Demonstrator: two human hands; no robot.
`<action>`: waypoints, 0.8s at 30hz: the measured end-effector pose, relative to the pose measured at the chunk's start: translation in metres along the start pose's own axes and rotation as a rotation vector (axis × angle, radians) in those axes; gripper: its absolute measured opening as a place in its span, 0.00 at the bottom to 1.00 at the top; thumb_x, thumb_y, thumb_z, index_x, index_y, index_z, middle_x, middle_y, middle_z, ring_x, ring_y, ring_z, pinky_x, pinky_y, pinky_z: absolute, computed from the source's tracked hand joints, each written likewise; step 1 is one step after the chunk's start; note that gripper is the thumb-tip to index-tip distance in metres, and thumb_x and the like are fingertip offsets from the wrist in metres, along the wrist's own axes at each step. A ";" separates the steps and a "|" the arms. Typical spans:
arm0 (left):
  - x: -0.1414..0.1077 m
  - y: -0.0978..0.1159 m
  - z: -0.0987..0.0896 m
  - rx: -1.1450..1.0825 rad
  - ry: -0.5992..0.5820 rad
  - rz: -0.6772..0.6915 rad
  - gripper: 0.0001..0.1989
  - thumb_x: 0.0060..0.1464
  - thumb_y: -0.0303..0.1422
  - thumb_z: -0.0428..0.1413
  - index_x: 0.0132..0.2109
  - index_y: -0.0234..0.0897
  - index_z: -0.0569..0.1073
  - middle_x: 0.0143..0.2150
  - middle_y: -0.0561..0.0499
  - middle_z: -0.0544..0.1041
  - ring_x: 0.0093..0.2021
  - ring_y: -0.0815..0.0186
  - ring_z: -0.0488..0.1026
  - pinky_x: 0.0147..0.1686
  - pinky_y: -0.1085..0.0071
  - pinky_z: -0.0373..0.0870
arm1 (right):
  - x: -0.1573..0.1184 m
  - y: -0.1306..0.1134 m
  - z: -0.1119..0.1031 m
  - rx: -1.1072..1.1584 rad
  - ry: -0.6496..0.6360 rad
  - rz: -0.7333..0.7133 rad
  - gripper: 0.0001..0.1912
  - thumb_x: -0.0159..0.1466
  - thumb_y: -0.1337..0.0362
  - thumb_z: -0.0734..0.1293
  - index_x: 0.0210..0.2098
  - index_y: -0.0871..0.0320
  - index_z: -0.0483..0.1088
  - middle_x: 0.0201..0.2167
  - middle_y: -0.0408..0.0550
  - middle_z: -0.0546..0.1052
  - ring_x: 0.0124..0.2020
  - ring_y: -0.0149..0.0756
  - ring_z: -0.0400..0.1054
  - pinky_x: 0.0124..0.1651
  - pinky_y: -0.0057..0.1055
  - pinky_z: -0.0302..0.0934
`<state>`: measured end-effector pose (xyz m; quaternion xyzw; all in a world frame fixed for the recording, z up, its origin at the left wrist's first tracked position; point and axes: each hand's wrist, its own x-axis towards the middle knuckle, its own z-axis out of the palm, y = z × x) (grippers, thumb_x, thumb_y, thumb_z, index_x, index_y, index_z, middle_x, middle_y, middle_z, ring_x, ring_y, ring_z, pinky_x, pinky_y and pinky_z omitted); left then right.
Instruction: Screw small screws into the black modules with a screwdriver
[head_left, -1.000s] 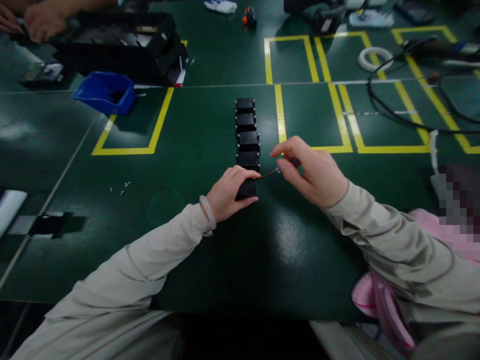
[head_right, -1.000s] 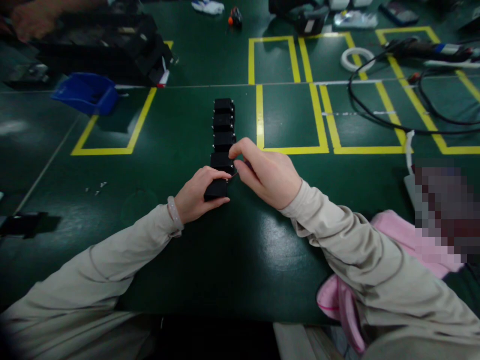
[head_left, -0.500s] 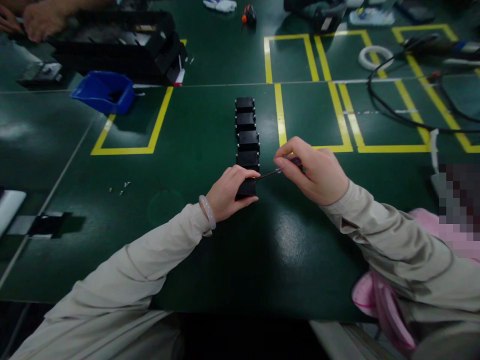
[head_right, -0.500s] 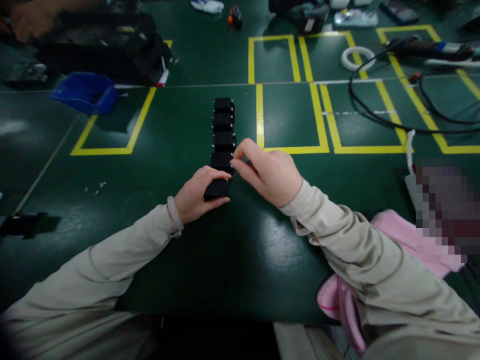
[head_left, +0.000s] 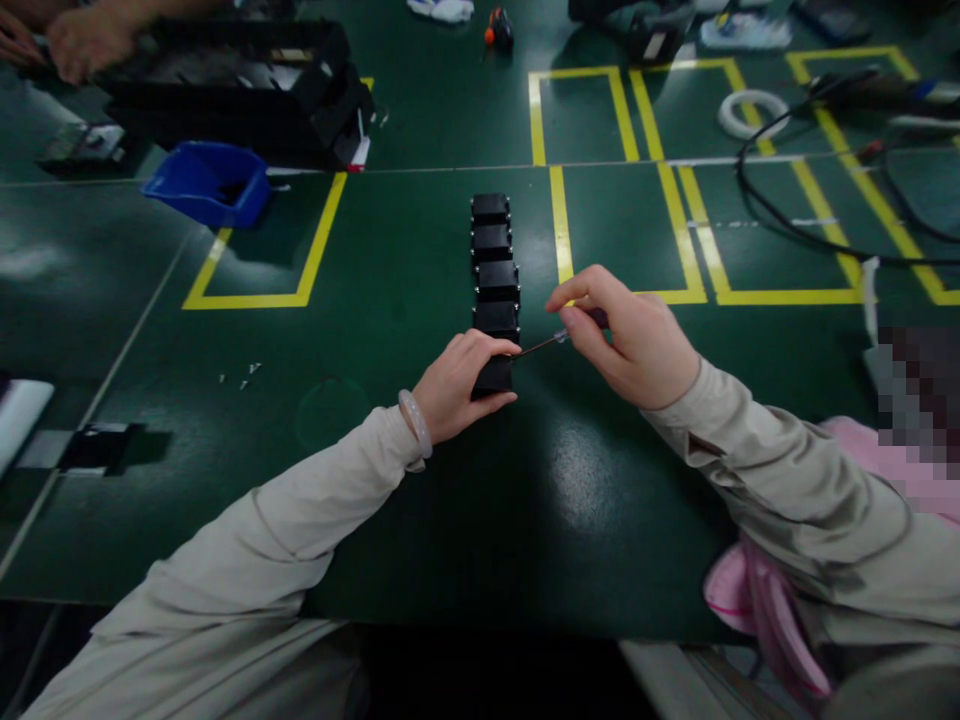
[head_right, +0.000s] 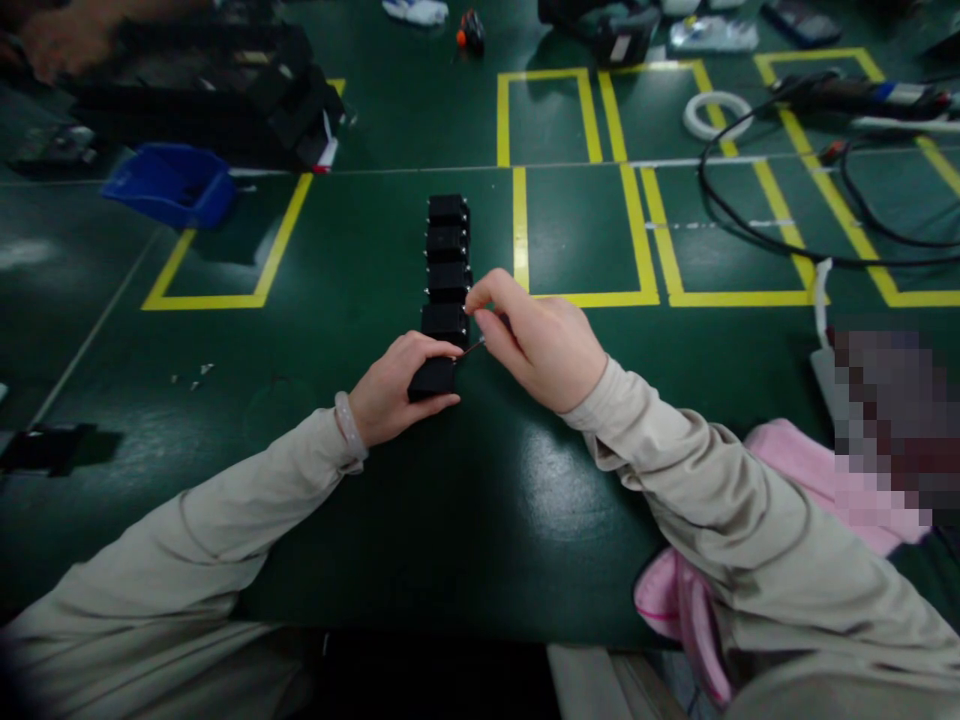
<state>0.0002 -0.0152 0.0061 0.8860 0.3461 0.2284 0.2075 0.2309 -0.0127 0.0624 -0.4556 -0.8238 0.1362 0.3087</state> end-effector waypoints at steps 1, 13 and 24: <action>0.000 0.000 0.000 0.002 0.000 0.000 0.21 0.57 0.33 0.61 0.55 0.34 0.66 0.51 0.43 0.72 0.51 0.57 0.69 0.51 0.60 0.67 | 0.000 0.000 0.000 0.005 0.002 -0.001 0.10 0.67 0.66 0.58 0.44 0.58 0.68 0.24 0.42 0.72 0.24 0.30 0.66 0.30 0.28 0.56; 0.000 -0.001 0.001 0.005 0.004 0.005 0.21 0.57 0.33 0.60 0.55 0.35 0.66 0.51 0.43 0.72 0.51 0.57 0.69 0.51 0.60 0.67 | -0.002 -0.002 0.001 0.004 -0.012 -0.010 0.12 0.67 0.66 0.57 0.47 0.58 0.67 0.26 0.42 0.73 0.26 0.32 0.69 0.31 0.29 0.59; 0.000 -0.001 0.000 0.004 0.004 0.007 0.21 0.57 0.33 0.60 0.55 0.35 0.66 0.51 0.43 0.72 0.51 0.57 0.69 0.51 0.59 0.67 | -0.003 -0.005 0.001 -0.024 -0.003 -0.027 0.13 0.66 0.65 0.57 0.47 0.59 0.68 0.27 0.44 0.74 0.25 0.31 0.69 0.28 0.28 0.57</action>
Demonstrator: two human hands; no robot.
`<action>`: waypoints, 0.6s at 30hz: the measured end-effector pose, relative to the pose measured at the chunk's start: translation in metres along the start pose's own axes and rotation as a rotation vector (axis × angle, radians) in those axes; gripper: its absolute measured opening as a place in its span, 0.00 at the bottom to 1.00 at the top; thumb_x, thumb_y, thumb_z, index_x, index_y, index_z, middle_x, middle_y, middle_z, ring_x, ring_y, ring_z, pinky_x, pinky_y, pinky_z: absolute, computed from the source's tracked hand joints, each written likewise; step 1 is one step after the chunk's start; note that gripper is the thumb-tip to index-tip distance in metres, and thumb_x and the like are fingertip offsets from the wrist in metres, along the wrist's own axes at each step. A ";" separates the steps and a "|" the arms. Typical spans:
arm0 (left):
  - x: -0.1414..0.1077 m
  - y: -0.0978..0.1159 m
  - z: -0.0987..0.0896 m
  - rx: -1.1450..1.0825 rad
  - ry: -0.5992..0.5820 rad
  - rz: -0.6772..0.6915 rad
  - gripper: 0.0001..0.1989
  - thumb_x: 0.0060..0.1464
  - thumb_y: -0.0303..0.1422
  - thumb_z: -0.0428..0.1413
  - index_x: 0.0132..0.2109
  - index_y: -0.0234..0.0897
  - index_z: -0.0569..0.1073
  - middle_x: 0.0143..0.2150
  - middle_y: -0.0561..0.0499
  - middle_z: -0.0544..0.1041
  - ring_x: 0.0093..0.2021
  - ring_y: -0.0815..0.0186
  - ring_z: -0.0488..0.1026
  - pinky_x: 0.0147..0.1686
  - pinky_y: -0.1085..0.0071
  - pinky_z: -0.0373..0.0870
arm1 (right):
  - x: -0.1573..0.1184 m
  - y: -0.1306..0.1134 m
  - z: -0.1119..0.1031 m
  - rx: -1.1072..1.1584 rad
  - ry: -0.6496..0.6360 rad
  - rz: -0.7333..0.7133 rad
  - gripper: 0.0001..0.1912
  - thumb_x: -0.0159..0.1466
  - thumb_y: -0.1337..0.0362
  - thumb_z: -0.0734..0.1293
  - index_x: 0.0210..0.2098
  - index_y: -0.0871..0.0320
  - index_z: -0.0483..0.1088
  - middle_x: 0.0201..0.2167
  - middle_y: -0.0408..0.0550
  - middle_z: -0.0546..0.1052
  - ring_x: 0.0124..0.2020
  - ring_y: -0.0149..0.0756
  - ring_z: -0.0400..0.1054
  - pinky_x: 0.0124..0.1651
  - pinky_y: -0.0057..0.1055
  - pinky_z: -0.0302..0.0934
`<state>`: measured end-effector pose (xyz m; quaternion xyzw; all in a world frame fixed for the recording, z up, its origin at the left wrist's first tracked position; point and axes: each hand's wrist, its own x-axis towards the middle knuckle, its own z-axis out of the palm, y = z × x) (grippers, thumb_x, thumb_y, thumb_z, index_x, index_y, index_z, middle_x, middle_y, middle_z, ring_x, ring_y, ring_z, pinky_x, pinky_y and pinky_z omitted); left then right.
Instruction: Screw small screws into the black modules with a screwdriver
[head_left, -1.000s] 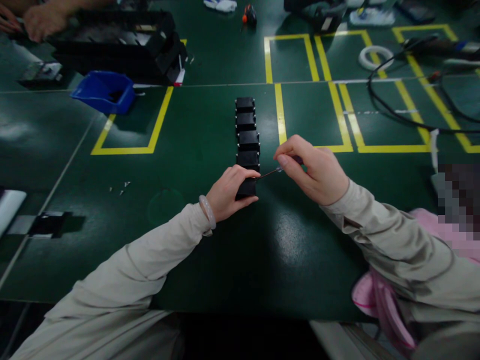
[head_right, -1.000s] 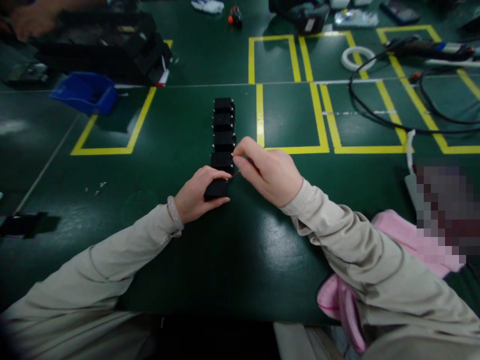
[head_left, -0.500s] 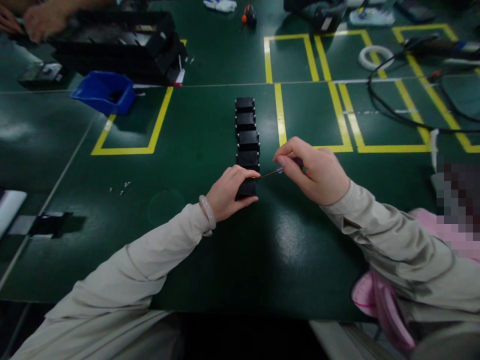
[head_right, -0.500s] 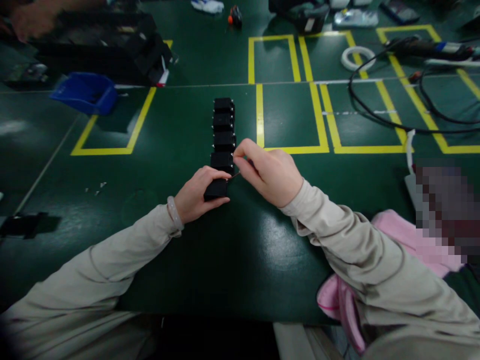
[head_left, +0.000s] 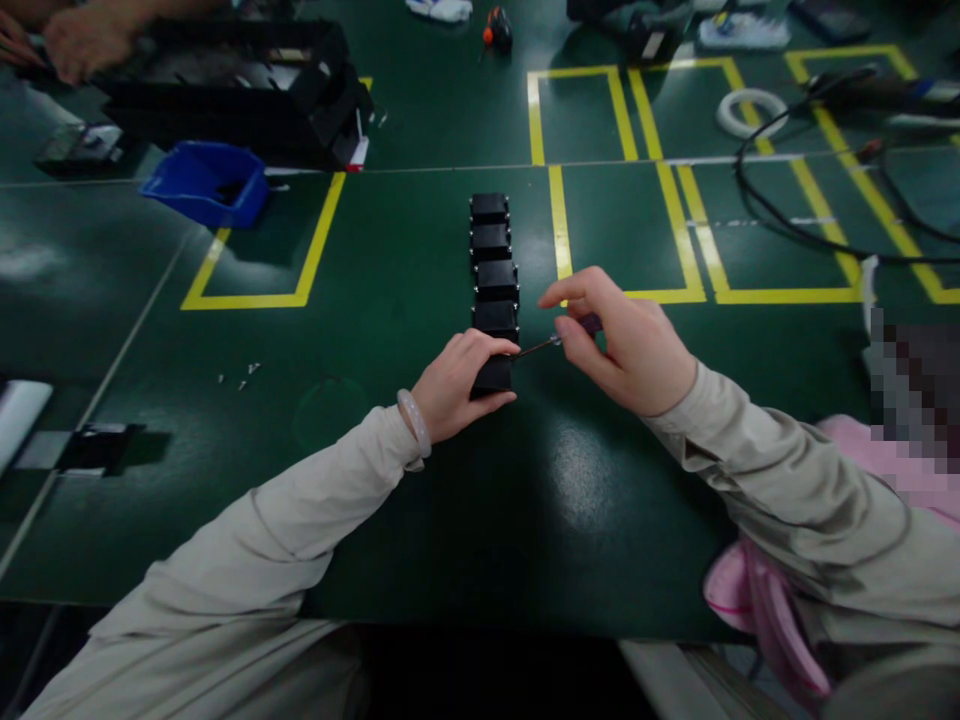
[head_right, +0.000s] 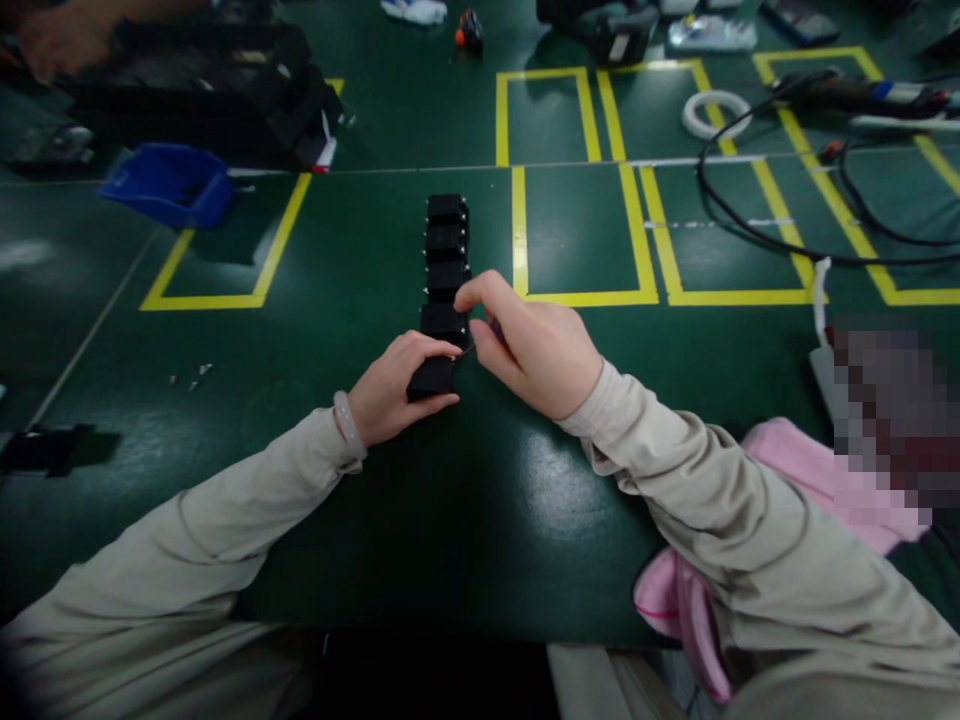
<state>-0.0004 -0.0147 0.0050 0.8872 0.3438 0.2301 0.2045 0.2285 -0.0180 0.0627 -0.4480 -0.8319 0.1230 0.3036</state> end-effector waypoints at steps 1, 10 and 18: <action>0.000 0.000 0.000 -0.001 0.000 0.000 0.21 0.57 0.33 0.60 0.55 0.35 0.66 0.51 0.43 0.72 0.51 0.57 0.69 0.51 0.59 0.67 | 0.000 0.000 0.000 0.002 0.003 -0.003 0.13 0.66 0.65 0.57 0.47 0.59 0.68 0.27 0.44 0.74 0.26 0.31 0.70 0.28 0.28 0.58; 0.000 0.000 0.000 0.001 0.002 0.003 0.21 0.57 0.34 0.60 0.55 0.35 0.66 0.51 0.43 0.72 0.51 0.57 0.69 0.52 0.59 0.67 | 0.000 -0.001 0.001 -0.012 0.015 0.009 0.12 0.66 0.65 0.58 0.45 0.59 0.68 0.24 0.43 0.73 0.23 0.31 0.68 0.28 0.28 0.59; 0.000 0.000 0.000 0.000 0.012 0.010 0.21 0.57 0.34 0.61 0.55 0.35 0.66 0.51 0.43 0.72 0.51 0.57 0.69 0.52 0.60 0.67 | 0.000 0.002 0.002 -0.015 0.020 0.025 0.09 0.67 0.62 0.59 0.42 0.57 0.69 0.24 0.42 0.73 0.23 0.32 0.69 0.28 0.28 0.59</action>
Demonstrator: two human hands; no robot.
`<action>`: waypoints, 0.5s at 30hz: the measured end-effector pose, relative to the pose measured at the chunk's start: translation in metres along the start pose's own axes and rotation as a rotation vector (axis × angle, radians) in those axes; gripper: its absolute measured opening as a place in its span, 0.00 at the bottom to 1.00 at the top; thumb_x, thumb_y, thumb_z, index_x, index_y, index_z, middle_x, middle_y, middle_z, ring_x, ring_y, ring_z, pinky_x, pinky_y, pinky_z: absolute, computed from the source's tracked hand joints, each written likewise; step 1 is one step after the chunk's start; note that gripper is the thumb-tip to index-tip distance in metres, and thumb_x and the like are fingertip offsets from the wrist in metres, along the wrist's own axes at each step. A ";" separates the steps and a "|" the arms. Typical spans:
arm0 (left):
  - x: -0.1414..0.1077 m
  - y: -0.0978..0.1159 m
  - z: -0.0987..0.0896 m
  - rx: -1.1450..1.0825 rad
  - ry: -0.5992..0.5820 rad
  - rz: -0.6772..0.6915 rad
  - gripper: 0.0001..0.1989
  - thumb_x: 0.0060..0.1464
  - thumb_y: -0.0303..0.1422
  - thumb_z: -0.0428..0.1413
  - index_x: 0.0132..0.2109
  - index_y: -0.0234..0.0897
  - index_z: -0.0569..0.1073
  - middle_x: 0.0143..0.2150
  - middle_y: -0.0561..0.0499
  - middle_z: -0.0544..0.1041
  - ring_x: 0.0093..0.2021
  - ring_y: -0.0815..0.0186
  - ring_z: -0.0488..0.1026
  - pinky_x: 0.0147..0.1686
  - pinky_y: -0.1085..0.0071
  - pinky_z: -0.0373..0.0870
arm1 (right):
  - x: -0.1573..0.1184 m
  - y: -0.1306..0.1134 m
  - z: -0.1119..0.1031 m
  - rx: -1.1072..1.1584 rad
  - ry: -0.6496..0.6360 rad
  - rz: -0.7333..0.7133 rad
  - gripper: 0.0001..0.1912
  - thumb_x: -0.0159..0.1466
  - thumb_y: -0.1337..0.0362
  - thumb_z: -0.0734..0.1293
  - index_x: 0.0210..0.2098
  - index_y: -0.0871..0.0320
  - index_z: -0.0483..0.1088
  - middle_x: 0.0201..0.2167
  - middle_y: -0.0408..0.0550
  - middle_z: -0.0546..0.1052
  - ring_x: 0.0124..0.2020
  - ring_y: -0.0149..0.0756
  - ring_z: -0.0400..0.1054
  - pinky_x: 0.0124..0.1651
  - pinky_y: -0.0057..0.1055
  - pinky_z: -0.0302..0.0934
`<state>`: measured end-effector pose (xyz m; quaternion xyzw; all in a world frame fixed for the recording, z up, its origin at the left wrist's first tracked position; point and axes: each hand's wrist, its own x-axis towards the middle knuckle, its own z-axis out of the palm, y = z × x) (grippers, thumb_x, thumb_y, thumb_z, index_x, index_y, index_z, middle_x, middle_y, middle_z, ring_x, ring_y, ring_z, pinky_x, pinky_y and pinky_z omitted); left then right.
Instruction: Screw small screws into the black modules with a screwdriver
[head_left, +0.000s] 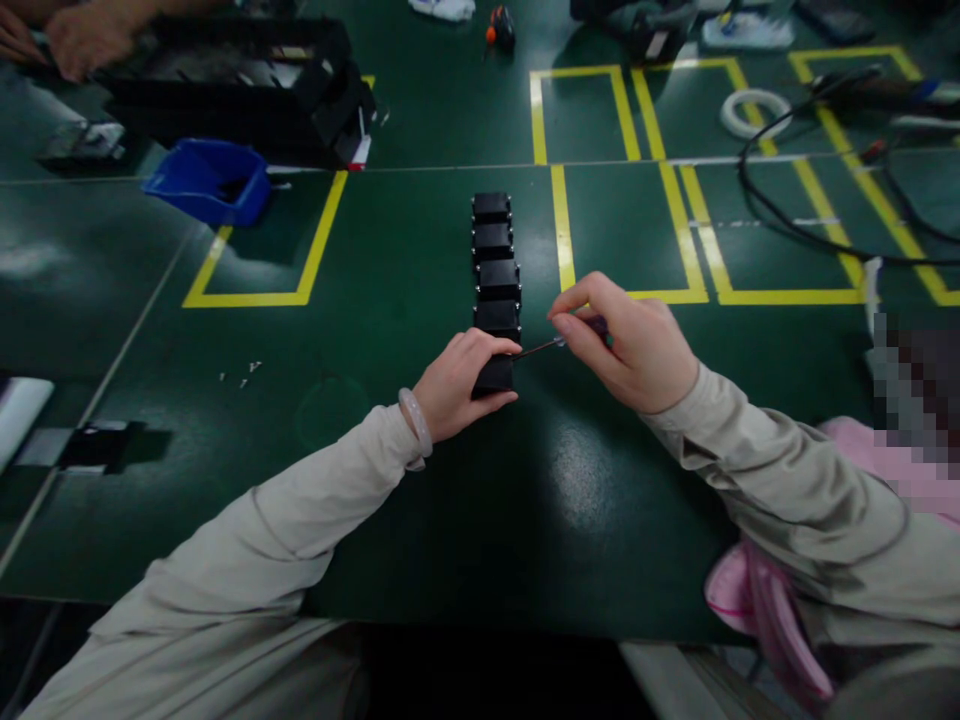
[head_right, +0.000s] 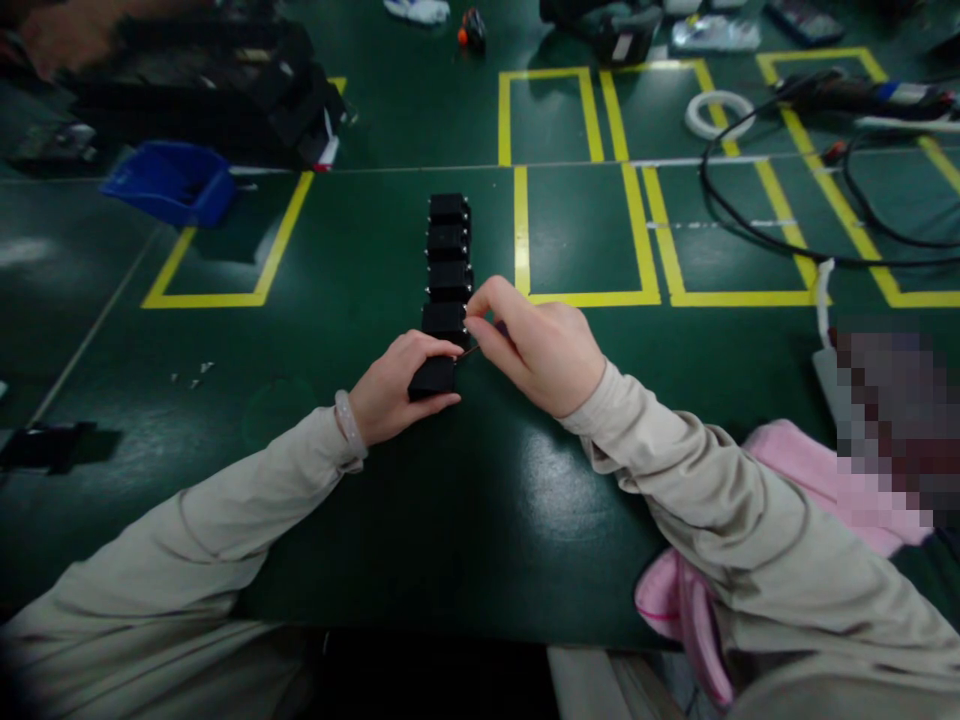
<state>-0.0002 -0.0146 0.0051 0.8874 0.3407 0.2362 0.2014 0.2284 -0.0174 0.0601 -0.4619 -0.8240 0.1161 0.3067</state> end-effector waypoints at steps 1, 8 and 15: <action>0.000 0.000 0.000 0.002 -0.002 -0.003 0.21 0.57 0.34 0.61 0.55 0.35 0.66 0.51 0.43 0.72 0.51 0.57 0.69 0.52 0.60 0.67 | 0.000 0.001 0.001 0.009 0.003 -0.004 0.09 0.67 0.63 0.59 0.43 0.57 0.68 0.24 0.42 0.73 0.23 0.32 0.69 0.28 0.28 0.60; 0.000 0.001 -0.001 -0.009 -0.017 -0.020 0.20 0.57 0.34 0.60 0.55 0.35 0.66 0.51 0.43 0.72 0.52 0.57 0.69 0.52 0.59 0.67 | 0.000 0.001 0.002 0.052 0.039 -0.038 0.11 0.67 0.65 0.59 0.46 0.58 0.68 0.25 0.42 0.73 0.24 0.31 0.69 0.30 0.28 0.61; 0.000 0.001 0.000 -0.004 -0.023 -0.037 0.21 0.58 0.34 0.60 0.55 0.36 0.65 0.52 0.43 0.72 0.52 0.56 0.69 0.52 0.58 0.67 | -0.001 0.002 0.003 0.043 0.060 -0.022 0.11 0.67 0.64 0.59 0.46 0.57 0.69 0.26 0.43 0.74 0.25 0.31 0.70 0.30 0.28 0.62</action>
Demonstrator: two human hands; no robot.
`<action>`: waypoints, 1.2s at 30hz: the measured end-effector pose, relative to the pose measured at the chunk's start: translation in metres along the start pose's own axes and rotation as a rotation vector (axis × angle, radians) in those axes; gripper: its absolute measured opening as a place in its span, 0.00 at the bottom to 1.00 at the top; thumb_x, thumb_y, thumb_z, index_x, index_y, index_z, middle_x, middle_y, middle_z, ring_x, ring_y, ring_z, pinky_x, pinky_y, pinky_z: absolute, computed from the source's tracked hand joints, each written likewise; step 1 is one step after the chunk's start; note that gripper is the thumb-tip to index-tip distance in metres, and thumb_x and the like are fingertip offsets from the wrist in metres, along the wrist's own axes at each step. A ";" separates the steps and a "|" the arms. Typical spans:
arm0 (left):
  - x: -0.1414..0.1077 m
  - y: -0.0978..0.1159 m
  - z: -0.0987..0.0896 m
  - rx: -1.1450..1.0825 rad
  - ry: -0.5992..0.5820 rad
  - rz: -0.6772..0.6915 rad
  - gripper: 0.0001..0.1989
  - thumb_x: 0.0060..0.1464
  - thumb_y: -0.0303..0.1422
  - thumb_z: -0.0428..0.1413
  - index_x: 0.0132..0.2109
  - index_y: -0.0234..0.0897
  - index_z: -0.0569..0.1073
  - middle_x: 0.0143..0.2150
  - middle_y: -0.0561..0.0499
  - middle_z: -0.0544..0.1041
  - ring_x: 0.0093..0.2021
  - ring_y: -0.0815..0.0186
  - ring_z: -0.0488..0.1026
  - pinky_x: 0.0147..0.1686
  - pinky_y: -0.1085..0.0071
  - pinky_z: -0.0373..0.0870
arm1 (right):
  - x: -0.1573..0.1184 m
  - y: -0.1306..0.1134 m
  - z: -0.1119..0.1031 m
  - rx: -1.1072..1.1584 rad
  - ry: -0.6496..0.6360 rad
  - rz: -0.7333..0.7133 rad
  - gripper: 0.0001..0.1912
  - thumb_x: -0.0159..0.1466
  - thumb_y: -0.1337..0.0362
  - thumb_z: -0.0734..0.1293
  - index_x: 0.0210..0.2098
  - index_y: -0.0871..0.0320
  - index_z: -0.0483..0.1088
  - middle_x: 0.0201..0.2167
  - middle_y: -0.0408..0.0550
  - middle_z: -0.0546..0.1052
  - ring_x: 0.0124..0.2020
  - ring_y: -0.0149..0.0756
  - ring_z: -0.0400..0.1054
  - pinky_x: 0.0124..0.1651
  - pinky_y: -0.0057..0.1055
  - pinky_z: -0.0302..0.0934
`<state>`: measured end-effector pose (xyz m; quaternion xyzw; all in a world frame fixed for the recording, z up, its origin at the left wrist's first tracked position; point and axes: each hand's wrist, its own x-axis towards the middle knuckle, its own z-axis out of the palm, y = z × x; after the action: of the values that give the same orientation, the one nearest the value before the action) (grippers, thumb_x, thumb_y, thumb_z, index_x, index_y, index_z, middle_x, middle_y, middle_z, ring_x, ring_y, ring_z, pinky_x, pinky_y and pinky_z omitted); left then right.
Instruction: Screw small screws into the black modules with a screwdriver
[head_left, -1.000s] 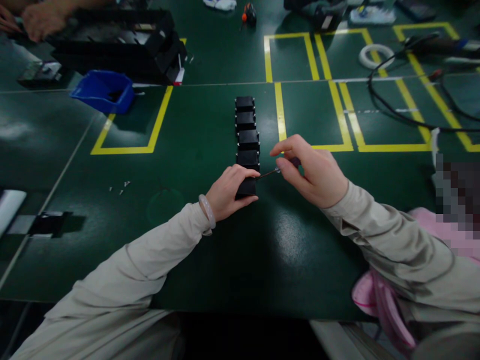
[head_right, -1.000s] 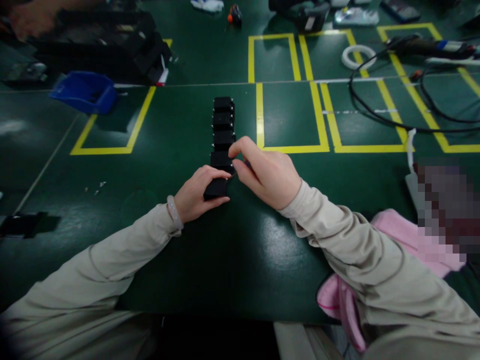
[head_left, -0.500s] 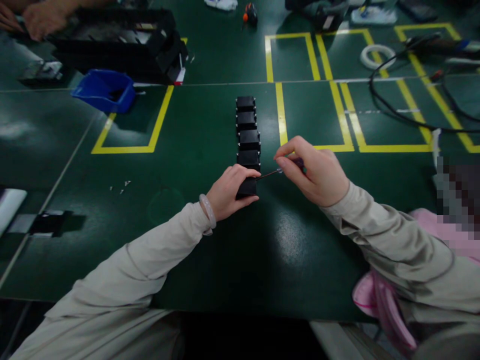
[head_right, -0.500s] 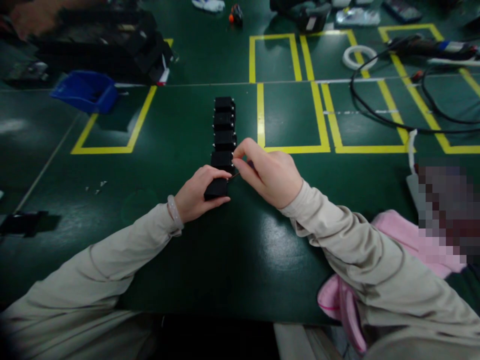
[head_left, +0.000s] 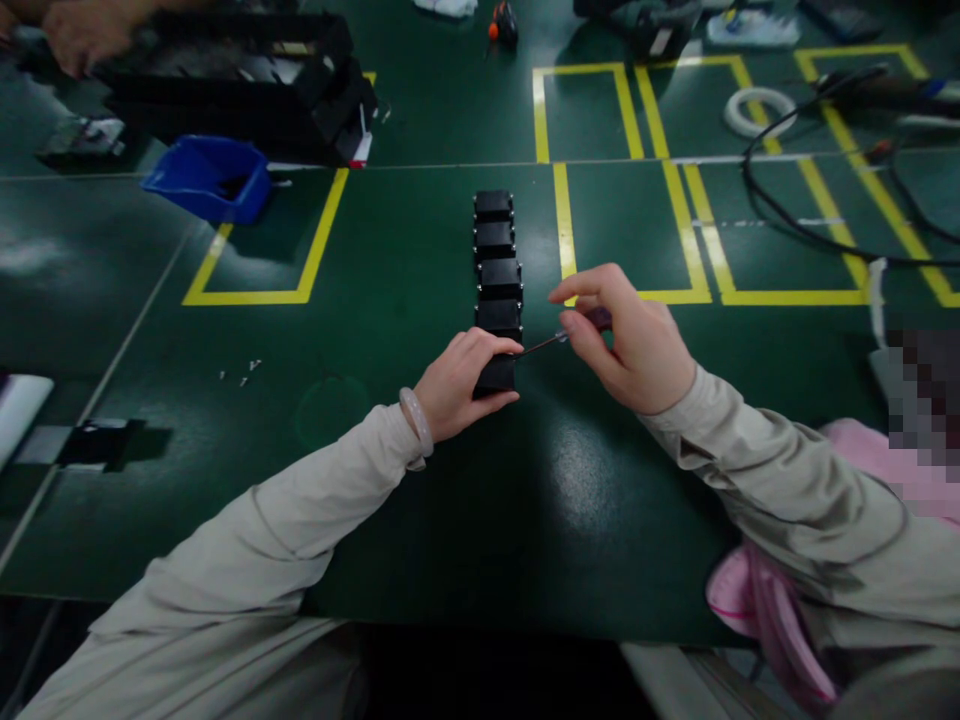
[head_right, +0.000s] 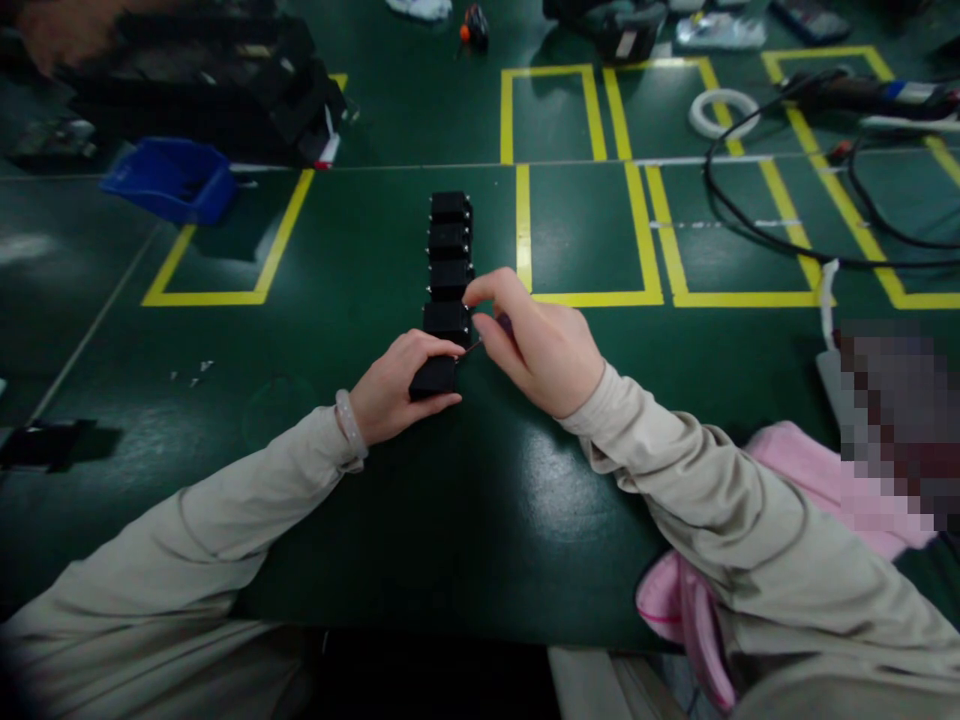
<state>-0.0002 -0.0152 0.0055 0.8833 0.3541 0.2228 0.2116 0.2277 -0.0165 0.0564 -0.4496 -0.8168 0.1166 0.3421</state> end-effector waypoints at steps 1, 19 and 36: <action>0.000 0.000 0.000 -0.001 0.000 0.003 0.21 0.57 0.34 0.60 0.55 0.36 0.65 0.52 0.43 0.72 0.52 0.56 0.69 0.52 0.59 0.67 | 0.000 0.000 0.001 0.005 0.011 -0.009 0.12 0.66 0.65 0.59 0.47 0.58 0.68 0.27 0.43 0.74 0.25 0.31 0.70 0.30 0.28 0.63; 0.000 0.000 0.000 -0.013 0.007 0.003 0.21 0.57 0.33 0.60 0.56 0.36 0.65 0.52 0.43 0.72 0.52 0.57 0.69 0.52 0.59 0.67 | 0.001 0.004 0.000 0.026 -0.002 0.002 0.09 0.66 0.64 0.59 0.42 0.57 0.70 0.26 0.43 0.74 0.26 0.31 0.70 0.31 0.29 0.62; 0.000 -0.002 0.001 -0.005 0.005 0.000 0.22 0.57 0.34 0.60 0.56 0.36 0.65 0.52 0.44 0.72 0.52 0.56 0.69 0.52 0.58 0.67 | 0.002 0.003 -0.002 0.010 -0.021 0.015 0.09 0.66 0.65 0.59 0.41 0.57 0.70 0.27 0.44 0.76 0.26 0.32 0.71 0.30 0.28 0.61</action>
<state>-0.0009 -0.0145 0.0041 0.8822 0.3542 0.2256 0.2128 0.2302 -0.0130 0.0571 -0.4528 -0.8164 0.1280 0.3348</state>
